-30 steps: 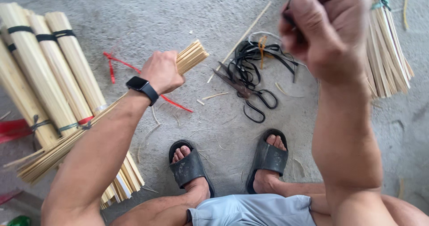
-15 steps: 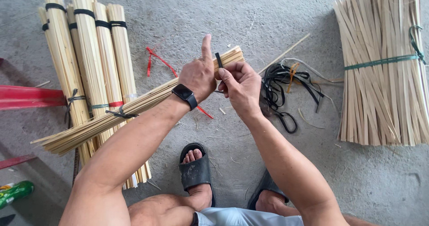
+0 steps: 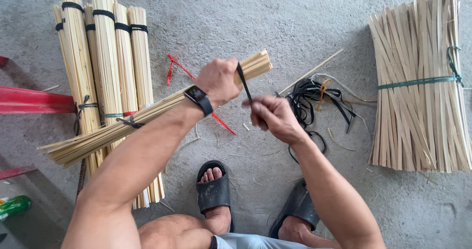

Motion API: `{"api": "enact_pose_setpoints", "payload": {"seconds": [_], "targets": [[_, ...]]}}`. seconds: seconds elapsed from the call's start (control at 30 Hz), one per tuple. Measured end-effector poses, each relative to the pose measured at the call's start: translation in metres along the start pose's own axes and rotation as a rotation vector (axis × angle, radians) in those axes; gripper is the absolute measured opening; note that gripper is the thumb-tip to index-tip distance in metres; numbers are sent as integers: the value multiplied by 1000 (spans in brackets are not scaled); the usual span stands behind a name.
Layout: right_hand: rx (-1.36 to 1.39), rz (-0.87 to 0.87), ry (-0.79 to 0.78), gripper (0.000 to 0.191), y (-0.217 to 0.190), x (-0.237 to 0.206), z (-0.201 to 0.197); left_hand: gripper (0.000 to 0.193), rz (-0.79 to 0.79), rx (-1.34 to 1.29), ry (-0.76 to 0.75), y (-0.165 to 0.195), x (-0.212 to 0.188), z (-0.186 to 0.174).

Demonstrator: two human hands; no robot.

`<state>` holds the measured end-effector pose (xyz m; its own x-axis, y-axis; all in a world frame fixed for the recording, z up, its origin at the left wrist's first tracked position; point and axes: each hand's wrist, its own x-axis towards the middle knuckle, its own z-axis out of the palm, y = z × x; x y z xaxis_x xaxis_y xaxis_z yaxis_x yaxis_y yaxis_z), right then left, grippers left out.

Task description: The person gathers bamboo strips into bundles, aligns them, and ties them with orange and black straps. The person repeats this process for multiple bundles, placing finished bundles aside.

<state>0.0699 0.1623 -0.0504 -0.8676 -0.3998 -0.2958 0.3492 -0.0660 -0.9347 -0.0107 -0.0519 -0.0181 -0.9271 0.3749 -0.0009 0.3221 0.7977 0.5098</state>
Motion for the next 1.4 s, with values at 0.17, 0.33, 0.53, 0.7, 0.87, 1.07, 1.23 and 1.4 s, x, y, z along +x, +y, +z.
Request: {"api": "enact_pose_setpoints", "payload": {"seconds": [0.17, 0.33, 0.53, 0.7, 0.87, 1.07, 1.23, 1.4], "targets": [[-517, 81, 4, 22, 7, 28, -39, 19, 69, -127, -133, 23, -26, -15], [-976, -370, -115, 16, -68, 63, -46, 13, -38, -63, -310, 56, -59, 35], [-971, -432, -330, 30, -57, -29, -9, 19, 32, -112, -53, 2, -5, 17], [-315, 173, -320, 33, 13, 1, -36, 26, -94, -155, -319, 11, -2, -18], [-858, -45, -131, 21, -36, 60, -48, 27, 32, -213, -356, 58, -45, 10], [-1349, -396, -245, 17, -112, -15, 9, 35, 200, -264, -15, 16, -16, 28], [-893, -349, -201, 11, -114, -41, 11, 48, 318, -270, 121, -11, 4, 0], [-715, -280, -198, 9, -107, -43, -7, 66, 192, -225, 86, -10, 12, -39]]}}
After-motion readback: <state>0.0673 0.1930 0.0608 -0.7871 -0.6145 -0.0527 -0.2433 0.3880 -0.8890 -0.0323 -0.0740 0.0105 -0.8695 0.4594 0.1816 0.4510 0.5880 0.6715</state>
